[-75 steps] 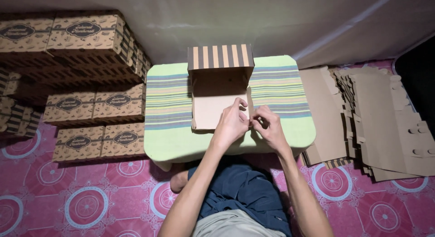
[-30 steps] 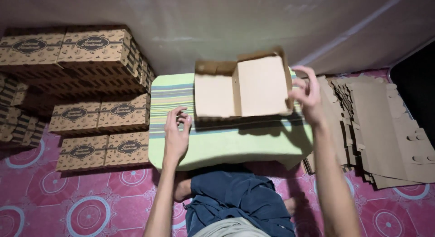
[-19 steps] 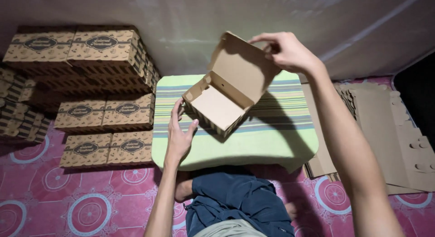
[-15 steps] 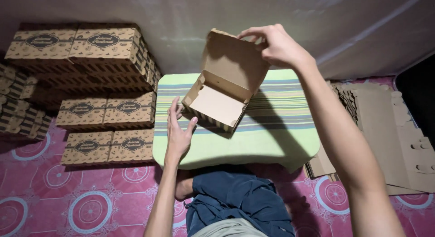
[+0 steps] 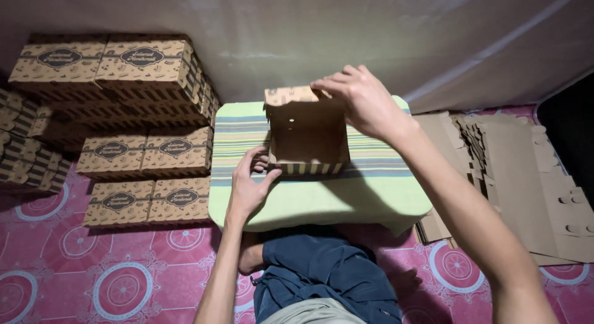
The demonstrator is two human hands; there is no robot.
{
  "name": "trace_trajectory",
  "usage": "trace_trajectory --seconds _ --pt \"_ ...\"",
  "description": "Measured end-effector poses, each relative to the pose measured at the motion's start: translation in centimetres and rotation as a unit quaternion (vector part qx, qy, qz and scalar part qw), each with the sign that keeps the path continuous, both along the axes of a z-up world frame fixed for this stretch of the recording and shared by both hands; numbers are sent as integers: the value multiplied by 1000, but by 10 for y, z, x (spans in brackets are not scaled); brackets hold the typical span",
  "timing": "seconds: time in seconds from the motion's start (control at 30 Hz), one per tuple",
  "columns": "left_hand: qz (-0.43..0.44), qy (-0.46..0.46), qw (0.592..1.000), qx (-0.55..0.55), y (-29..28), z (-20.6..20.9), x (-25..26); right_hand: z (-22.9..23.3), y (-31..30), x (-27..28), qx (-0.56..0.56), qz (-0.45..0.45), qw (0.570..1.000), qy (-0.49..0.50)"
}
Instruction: Folding flat cardboard sheets into boxes and stacking them.
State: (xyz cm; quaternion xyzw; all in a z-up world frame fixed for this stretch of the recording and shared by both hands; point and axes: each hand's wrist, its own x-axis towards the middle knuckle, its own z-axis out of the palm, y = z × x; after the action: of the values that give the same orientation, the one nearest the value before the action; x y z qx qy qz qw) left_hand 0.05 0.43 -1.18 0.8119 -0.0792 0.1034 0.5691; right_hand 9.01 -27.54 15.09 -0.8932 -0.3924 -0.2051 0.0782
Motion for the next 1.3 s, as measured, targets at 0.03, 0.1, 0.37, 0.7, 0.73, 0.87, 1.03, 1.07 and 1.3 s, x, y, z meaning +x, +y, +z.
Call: trace_trajectory --seconds 0.03,0.1,0.37,0.7,0.73,0.87,1.03,1.07,1.3 --pt "1 0 1000 0 0 2 -1 -1 0 -7 0 1 1000 0" --pt "-1 14 1000 -5 0 7 -3 -3 0 -22 -5 -7 1000 -26" --pt "-14 6 1000 -25 1 7 -2 -54 -21 -50 -14 -82 996 -10" --pt "-5 -40 999 -8 -7 -5 -6 -121 -11 -87 201 -106 965 131" --pt "-2 -41 999 -7 -6 -3 -6 -117 -9 -89 202 -104 965 131" --pt "-11 -99 994 39 -7 1 -7 -117 -8 -98 332 -137 919 164" --pt "-5 -121 991 62 -6 9 -10 -136 -3 -101 388 -151 892 178" --pt "-6 -122 991 62 -5 5 -8 -140 -3 -100 389 -151 892 175" --pt "-25 -17 998 62 -4 6 -5 -168 -9 -90 397 -138 896 148"
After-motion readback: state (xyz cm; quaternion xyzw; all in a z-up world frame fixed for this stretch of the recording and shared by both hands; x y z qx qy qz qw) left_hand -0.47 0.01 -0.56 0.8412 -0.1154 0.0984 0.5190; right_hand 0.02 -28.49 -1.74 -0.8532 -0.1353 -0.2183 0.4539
